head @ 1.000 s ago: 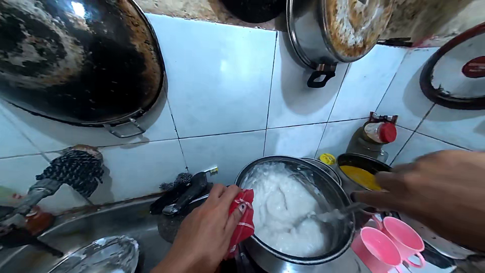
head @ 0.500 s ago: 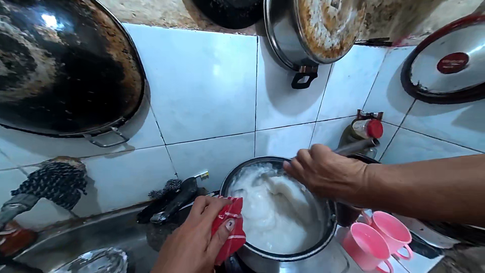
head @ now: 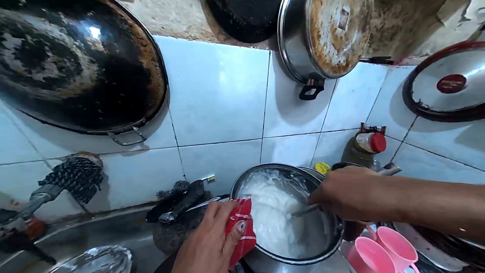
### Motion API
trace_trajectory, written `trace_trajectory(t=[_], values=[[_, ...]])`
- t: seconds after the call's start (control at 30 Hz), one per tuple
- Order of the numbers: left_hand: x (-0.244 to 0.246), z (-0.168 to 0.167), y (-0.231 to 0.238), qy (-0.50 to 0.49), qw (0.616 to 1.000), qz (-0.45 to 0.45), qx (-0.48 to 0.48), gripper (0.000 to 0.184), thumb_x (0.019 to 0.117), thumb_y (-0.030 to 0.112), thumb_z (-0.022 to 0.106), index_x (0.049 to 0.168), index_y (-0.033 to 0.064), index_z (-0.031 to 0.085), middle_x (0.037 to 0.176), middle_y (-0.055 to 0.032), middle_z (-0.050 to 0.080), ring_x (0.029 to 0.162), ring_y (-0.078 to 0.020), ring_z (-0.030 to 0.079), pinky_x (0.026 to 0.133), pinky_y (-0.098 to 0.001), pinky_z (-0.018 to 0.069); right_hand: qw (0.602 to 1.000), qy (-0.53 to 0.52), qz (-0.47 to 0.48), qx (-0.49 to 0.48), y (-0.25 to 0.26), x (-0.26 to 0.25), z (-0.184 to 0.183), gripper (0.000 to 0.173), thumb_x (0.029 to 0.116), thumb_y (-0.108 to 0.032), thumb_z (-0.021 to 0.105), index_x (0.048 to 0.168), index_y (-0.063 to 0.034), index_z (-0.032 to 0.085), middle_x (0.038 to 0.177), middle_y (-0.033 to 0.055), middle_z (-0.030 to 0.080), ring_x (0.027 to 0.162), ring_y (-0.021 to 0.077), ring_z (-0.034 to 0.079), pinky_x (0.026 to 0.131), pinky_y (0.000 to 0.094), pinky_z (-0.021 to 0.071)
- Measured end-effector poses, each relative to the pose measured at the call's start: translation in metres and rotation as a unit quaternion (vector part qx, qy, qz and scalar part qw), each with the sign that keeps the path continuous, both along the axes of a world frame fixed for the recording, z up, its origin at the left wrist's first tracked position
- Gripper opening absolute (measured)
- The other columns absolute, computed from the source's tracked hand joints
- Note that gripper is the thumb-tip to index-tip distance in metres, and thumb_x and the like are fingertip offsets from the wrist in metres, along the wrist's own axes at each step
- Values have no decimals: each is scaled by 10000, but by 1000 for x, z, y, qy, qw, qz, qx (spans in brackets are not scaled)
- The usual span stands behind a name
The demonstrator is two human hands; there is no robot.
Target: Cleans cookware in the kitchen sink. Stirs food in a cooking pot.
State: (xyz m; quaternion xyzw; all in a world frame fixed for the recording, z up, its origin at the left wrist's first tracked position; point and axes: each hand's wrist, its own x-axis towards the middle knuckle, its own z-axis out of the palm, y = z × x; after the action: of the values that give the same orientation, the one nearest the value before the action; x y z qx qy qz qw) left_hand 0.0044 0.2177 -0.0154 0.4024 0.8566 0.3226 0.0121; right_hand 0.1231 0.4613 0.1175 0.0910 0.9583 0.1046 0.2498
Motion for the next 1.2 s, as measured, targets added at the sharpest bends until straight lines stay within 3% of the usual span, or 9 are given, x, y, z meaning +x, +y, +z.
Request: trace_trajectory(t=[0.1,0.23,0.33,0.4,0.57,0.67,0.87,1.0,1.2], values=[[12,3,-9,48,998,22,41,455,1043,387,493,1396,118,595,1275,-196,601,1001,-350,684,741,-544,575,989,88,55,107,20,17,3,315,1015,-183,579,1294,-268,695,1035,81,711,878,315,700,696,523,553],[40,7,-5,100,994,0,49,357,988,251,627,1293,73,680,1238,-266,600,958,-379,680,686,-506,578,921,266,182,218,51,23,-21,282,829,-46,743,1069,-195,757,835,50,681,703,261,677,540,409,524],[53,3,5,97,995,2,-2,323,980,253,642,1250,89,707,1264,-281,576,943,-388,682,663,-499,578,944,236,147,179,32,3,-41,258,914,4,647,1160,-53,697,966,161,684,855,364,683,678,486,541],[52,3,6,95,995,-5,-17,320,1000,276,615,1239,82,704,1269,-287,558,936,-385,676,663,-490,577,935,260,198,139,25,-2,-66,229,907,25,633,1126,-12,685,936,186,678,814,378,692,643,496,563],[54,2,6,81,996,17,-19,296,991,258,632,1207,73,711,1265,-278,549,948,-383,665,667,-481,571,898,280,325,94,29,40,-35,253,839,-73,710,1077,-156,735,740,48,616,580,233,624,430,371,467],[51,-1,7,82,997,3,10,283,988,246,636,1178,50,708,1220,-282,552,948,-384,648,650,-479,549,947,163,260,98,24,74,13,271,901,-97,699,1156,-180,732,768,84,619,609,285,626,475,421,461],[48,1,5,82,996,-16,-7,309,1001,271,616,1197,49,704,1264,-282,540,952,-364,655,683,-458,567,960,160,186,137,42,21,-28,298,925,-15,627,1203,-102,690,883,152,662,735,361,671,577,486,530],[46,3,4,94,995,-17,-10,289,1007,242,612,1198,45,701,1264,-276,546,953,-362,662,696,-461,576,905,276,245,213,27,-11,-36,201,876,14,661,1064,-22,722,782,133,642,649,301,648,515,398,484],[51,0,6,101,995,1,-4,259,982,207,630,1173,52,711,1254,-271,562,941,-362,667,663,-461,569,889,254,353,143,25,41,-47,233,872,0,663,1100,-43,688,736,99,603,568,267,615,454,386,486]])
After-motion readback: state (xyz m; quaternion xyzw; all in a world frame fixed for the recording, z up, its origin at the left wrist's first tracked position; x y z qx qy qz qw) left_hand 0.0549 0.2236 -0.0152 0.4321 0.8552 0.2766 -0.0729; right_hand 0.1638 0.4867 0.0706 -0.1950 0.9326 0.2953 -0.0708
